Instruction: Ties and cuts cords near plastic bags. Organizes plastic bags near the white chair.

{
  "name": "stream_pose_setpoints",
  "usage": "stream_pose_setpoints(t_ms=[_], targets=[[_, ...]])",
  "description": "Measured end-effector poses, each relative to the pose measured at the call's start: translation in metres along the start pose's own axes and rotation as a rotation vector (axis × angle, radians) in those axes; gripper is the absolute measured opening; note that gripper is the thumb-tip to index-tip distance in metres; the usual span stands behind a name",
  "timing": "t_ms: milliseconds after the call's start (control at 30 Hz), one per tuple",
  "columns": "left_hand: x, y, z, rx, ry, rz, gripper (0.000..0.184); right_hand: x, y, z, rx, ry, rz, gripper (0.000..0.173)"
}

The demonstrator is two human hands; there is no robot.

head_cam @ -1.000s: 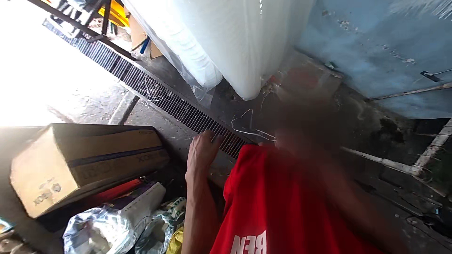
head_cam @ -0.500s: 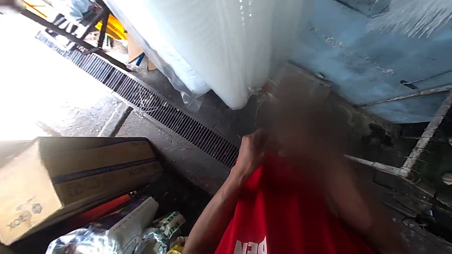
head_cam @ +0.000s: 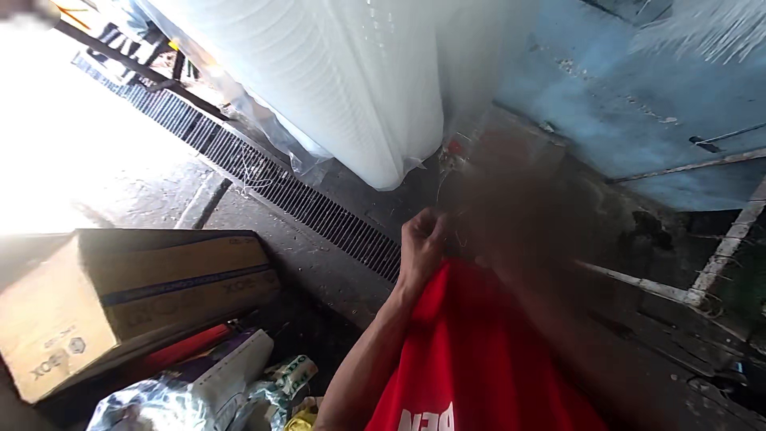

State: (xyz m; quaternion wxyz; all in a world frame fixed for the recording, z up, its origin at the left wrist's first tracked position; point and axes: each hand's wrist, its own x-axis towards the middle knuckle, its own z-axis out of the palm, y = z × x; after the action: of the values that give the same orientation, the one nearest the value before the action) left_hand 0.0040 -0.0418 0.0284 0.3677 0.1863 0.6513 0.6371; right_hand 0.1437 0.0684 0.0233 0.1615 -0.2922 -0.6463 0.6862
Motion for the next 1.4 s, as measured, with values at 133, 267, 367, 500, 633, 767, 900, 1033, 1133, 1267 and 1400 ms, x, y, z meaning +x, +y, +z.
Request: stream_pose_setpoints(t_ms=[133, 267, 367, 500, 633, 767, 900, 1033, 1133, 1267, 1400], targets=[[0.004, -0.003, 0.008, -0.081, 0.104, -0.003, 0.02, 0.002, 0.009, 0.013, -0.035, -0.009, -0.022, 0.021], [0.007, -0.002, 0.012, -0.23, 0.132, -0.087, 0.022, 0.005, 0.012, 0.018, -0.141, 0.022, -0.096, 0.021], [0.007, 0.006, 0.019, -0.307, 0.183, -0.204, 0.024, 0.01, 0.011, 0.024, -0.199, 0.041, -0.153, 0.022], [0.005, 0.004, 0.027, -0.463, 0.17, -0.274, 0.024, 0.019, 0.011, 0.032, -0.199, 0.07, -0.167, 0.022], [0.004, 0.004, 0.03, -0.528, 0.165, -0.308, 0.023, 0.022, 0.009, 0.034, -0.172, 0.089, -0.138, 0.016], [0.004, 0.002, 0.032, -0.52, 0.19, -0.304, 0.023, 0.021, 0.012, 0.032, -0.16, 0.06, -0.118, 0.013], [0.005, 0.001, 0.033, -0.484, 0.216, -0.294, 0.022, 0.019, 0.014, 0.028, -0.159, 0.0, -0.1, 0.015], [0.007, -0.001, 0.034, -0.467, 0.229, -0.263, 0.022, 0.018, 0.013, 0.025, -0.123, -0.025, -0.078, 0.014], [0.007, -0.001, 0.033, -0.433, 0.227, -0.191, 0.019, 0.015, 0.006, 0.023, -0.067, 0.088, -0.058, 0.018], [0.005, -0.004, 0.031, -0.298, 0.232, -0.074, 0.015, 0.02, -0.008, 0.019, -0.103, 0.212, -0.125, 0.024], [0.005, -0.005, 0.032, -0.198, 0.226, 0.005, 0.014, 0.028, -0.021, 0.017, -0.155, 0.23, -0.149, 0.021]])
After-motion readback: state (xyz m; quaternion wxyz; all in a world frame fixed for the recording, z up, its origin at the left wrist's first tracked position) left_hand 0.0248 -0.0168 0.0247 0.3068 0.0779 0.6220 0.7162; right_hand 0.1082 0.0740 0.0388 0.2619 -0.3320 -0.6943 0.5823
